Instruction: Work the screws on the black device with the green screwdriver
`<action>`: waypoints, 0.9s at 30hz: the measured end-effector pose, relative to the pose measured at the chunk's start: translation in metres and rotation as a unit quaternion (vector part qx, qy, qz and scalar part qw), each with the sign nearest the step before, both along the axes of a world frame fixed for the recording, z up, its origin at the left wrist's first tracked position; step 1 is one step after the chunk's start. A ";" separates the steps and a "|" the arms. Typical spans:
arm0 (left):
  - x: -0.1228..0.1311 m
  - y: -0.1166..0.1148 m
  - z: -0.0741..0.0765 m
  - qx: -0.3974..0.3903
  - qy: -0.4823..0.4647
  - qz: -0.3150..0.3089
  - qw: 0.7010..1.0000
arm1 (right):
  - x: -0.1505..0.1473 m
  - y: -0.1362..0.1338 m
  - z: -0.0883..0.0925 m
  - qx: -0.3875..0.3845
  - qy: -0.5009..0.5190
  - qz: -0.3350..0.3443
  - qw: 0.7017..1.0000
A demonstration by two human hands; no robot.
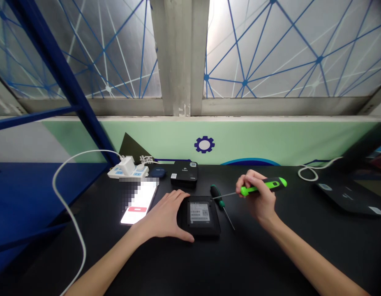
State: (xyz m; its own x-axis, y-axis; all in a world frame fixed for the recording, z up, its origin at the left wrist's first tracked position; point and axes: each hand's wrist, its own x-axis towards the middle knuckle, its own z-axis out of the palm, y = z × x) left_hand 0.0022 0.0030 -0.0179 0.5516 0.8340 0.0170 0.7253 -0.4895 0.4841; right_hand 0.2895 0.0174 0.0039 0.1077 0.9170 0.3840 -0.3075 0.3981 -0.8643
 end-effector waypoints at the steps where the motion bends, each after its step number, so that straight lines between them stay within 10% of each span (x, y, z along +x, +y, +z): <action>1: 0.000 0.000 0.001 0.002 -0.001 0.000 1.000 | 0.000 0.000 -0.001 -0.002 -0.005 0.002 1.000; 27: 0.000 0.002 -0.001 -0.014 -0.023 0.026 0.999 | 0.005 0.004 0.002 -0.017 0.039 0.019 0.999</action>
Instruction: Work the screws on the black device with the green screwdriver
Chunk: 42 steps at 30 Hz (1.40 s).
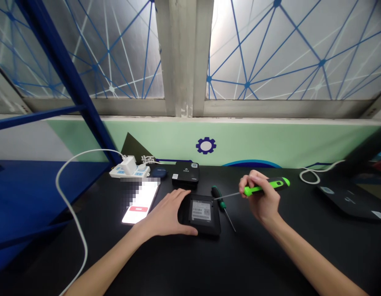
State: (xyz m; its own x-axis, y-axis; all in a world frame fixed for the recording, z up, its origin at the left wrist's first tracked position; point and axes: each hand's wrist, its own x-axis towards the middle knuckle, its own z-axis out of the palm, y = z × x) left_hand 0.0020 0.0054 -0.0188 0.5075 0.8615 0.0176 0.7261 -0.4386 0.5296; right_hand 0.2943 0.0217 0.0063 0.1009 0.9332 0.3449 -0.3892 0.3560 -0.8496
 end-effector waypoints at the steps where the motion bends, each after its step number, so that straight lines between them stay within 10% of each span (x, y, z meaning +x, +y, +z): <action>1: 0.000 0.001 -0.002 -0.004 -0.003 -0.002 1.000 | -0.001 0.000 0.000 -0.001 -0.001 0.001 1.000; 15: 0.003 0.005 0.001 -0.040 -0.050 0.022 0.998 | -0.001 0.001 0.000 0.002 0.005 -0.016 1.000; 30: 0.005 0.003 0.001 0.112 -0.055 0.031 0.992 | 0.001 -0.002 0.001 0.036 0.034 0.001 0.999; 42: 0.006 0.004 -0.006 -0.051 -0.093 0.050 0.993 | -0.003 0.000 -0.003 0.033 -0.011 -0.002 0.999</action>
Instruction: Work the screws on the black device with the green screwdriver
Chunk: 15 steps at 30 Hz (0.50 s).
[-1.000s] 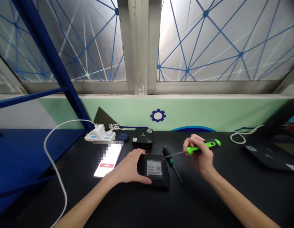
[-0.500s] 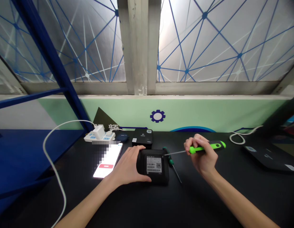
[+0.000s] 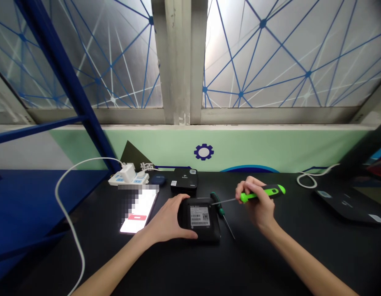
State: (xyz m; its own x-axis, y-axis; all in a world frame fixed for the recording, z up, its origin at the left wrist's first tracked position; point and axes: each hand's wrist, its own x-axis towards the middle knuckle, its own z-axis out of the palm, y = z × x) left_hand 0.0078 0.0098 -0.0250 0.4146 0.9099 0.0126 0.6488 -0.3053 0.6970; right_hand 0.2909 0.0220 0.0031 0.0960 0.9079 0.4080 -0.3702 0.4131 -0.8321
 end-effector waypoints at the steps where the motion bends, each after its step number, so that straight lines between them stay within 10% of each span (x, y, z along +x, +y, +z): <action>1: 0.000 0.000 0.000 -0.004 -0.001 -0.004 1.000 | 0.000 0.000 -0.001 0.004 -0.008 0.000 1.000; 15: -0.001 0.002 -0.001 0.018 0.033 -0.036 0.999 | 0.000 0.002 -0.011 0.014 -0.072 0.012 0.997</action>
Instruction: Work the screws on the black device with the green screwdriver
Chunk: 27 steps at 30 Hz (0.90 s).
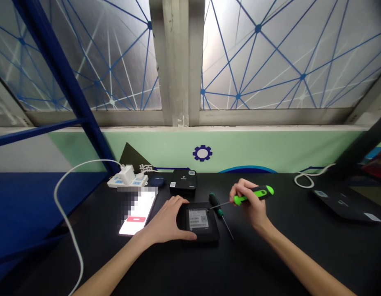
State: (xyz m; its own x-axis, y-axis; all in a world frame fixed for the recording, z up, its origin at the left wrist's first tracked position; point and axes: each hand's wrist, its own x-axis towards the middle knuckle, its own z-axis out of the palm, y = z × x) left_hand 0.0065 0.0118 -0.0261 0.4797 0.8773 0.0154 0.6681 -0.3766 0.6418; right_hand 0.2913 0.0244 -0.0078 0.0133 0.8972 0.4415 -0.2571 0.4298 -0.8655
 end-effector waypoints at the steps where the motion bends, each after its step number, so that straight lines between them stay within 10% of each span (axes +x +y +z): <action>1: 0.000 0.000 0.000 0.003 0.005 -0.002 1.000 | 0.000 0.000 0.000 0.000 -0.003 0.000 1.000; 11: -0.001 -0.003 0.001 0.037 0.017 -0.025 0.999 | 0.003 0.001 0.002 0.002 -0.008 -0.006 1.000; 19: 0.006 0.001 0.003 0.123 -0.099 0.083 0.984 | -0.001 0.000 0.001 0.001 -0.036 -0.006 0.999; 22: 0.008 0.001 0.007 -0.020 -0.237 0.106 0.966 | -0.002 -0.001 0.001 -0.002 -0.046 -0.005 0.999; 24: 0.007 0.002 0.011 -0.234 -0.398 0.109 0.880 | -0.004 -0.002 0.001 -0.006 -0.052 -0.009 0.999; 27: 0.004 0.006 0.014 -0.311 -0.459 0.099 0.826 | -0.005 -0.004 0.002 -0.008 -0.058 -0.011 0.998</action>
